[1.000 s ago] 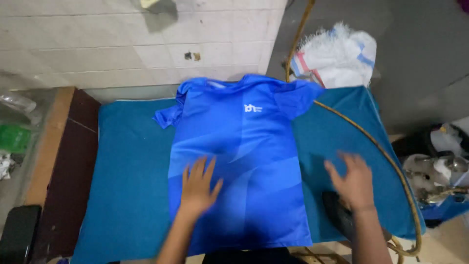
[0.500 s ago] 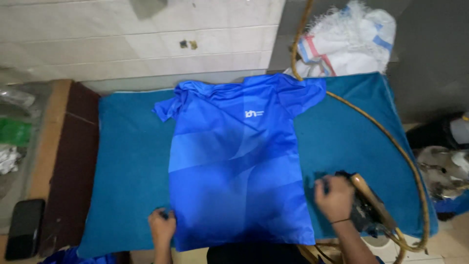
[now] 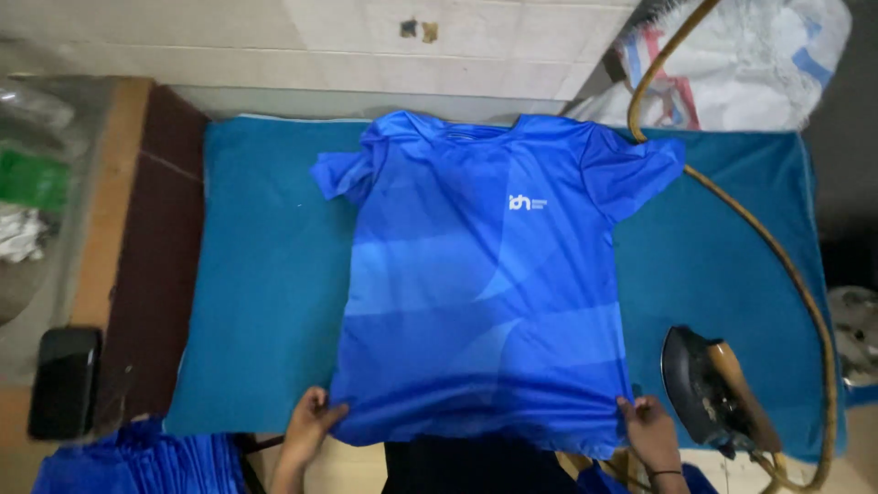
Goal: The person is ironing a blue shirt on a table.
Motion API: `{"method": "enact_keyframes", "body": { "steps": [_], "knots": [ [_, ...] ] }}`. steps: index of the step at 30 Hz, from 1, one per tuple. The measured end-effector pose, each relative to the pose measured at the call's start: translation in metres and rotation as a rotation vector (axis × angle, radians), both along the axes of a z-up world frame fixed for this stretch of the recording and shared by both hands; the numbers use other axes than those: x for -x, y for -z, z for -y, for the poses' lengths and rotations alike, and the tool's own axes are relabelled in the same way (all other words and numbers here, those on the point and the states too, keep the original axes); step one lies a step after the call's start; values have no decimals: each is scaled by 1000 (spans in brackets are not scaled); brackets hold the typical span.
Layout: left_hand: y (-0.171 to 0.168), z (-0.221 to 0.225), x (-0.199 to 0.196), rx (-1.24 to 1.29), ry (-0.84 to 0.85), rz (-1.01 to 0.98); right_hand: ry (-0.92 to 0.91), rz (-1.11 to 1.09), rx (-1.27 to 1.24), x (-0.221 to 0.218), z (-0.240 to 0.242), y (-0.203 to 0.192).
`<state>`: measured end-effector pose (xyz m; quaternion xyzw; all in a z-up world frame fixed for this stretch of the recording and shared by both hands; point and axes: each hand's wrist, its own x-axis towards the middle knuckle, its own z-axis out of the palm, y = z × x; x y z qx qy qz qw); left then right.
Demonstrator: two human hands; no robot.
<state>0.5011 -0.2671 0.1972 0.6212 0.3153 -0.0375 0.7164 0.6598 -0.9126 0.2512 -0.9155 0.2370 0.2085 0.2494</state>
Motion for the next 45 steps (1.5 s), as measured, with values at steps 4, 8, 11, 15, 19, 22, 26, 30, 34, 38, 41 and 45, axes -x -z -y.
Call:
{"method": "enact_keyframes", "body": {
  "steps": [4, 8, 11, 15, 19, 22, 26, 30, 34, 38, 41, 45],
  "knots": [
    [-63, -14, -59, -571, 244, -313, -149, 243, 261, -9, -36, -45],
    [13, -50, -152, -627, 60, 115, -53, 450, 15, -115, -67, -43],
    [12, -48, -285, -75, -47, 75, -112, 708, 29, -228, -70, -1],
    [-30, -40, -356, -63, -16, -13, -201, 649, 61, -309, -49, 35],
    [-24, -67, -370, -72, 161, -218, 108, 247, -344, -320, -45, 29],
    [-11, -89, -380, -51, 179, -231, 56, 257, -391, -328, -38, 31],
    [-15, -90, -422, -241, 108, -173, -145, 512, -443, -355, -27, 33],
    [41, -112, -464, -500, 38, 108, -239, 584, -260, -411, -25, 52],
    [7, -98, -491, -812, -22, 210, -158, 940, -330, -414, -69, 4],
    [-19, -88, -395, -1213, 364, -125, -59, 714, -207, -290, -102, -67],
    [-10, -58, -251, -942, 403, -369, -59, 639, 26, -156, -89, -54],
    [75, -62, -96, -607, 141, -214, -38, 485, 116, -53, -85, -75]
  ]
}}
